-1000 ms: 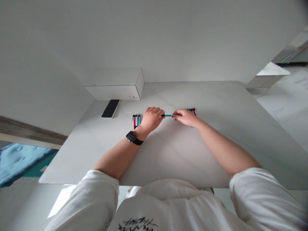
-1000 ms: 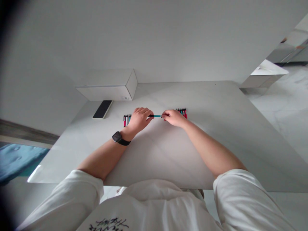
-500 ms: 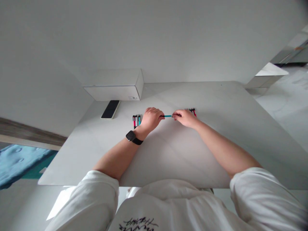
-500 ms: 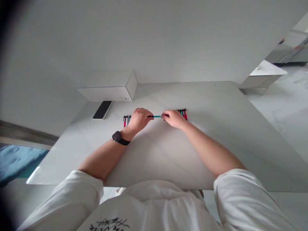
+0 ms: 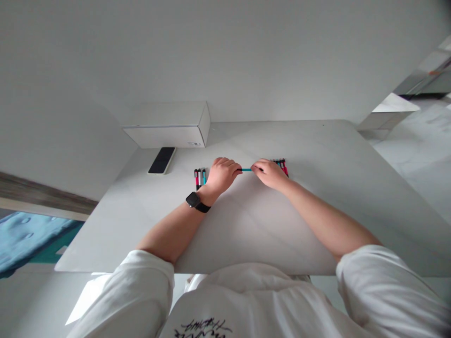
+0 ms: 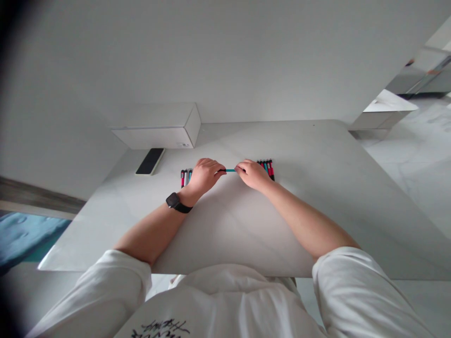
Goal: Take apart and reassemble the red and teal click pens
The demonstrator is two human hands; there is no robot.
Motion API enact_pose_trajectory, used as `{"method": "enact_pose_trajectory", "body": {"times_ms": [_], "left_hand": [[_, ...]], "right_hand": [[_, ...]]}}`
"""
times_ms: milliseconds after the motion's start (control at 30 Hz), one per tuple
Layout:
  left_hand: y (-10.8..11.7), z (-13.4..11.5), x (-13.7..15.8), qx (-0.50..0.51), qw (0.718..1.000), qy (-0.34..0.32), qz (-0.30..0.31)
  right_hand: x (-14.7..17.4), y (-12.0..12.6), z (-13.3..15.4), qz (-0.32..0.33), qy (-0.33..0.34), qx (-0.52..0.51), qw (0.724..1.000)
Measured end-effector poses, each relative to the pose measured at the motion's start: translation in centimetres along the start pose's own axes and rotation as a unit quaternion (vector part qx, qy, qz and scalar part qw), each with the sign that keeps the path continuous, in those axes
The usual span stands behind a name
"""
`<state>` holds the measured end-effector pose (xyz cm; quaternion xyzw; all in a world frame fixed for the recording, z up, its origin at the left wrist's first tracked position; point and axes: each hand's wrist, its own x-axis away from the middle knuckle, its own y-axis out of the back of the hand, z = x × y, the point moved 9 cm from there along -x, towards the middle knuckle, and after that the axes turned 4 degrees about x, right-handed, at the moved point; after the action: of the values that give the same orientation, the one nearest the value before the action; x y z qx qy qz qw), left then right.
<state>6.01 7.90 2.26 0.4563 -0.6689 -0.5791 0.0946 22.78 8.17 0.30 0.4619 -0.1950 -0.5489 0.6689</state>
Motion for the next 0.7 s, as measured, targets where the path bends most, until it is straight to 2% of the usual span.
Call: {"method": "enact_pose_trajectory", "body": {"times_ms": [233,700], "left_hand": [[-0.11,-0.23,0.07,-0.013,0.999,-0.028,-0.029],[-0.37,-0.69,0.06,-0.022,0.999,-0.037,-0.022]], "right_hand": [[0.17,-0.05,0.26,-0.047,0.058,-0.015,0.997],[0.19,-0.46,0.04,-0.031,0.043,0.0,0.999]]}}
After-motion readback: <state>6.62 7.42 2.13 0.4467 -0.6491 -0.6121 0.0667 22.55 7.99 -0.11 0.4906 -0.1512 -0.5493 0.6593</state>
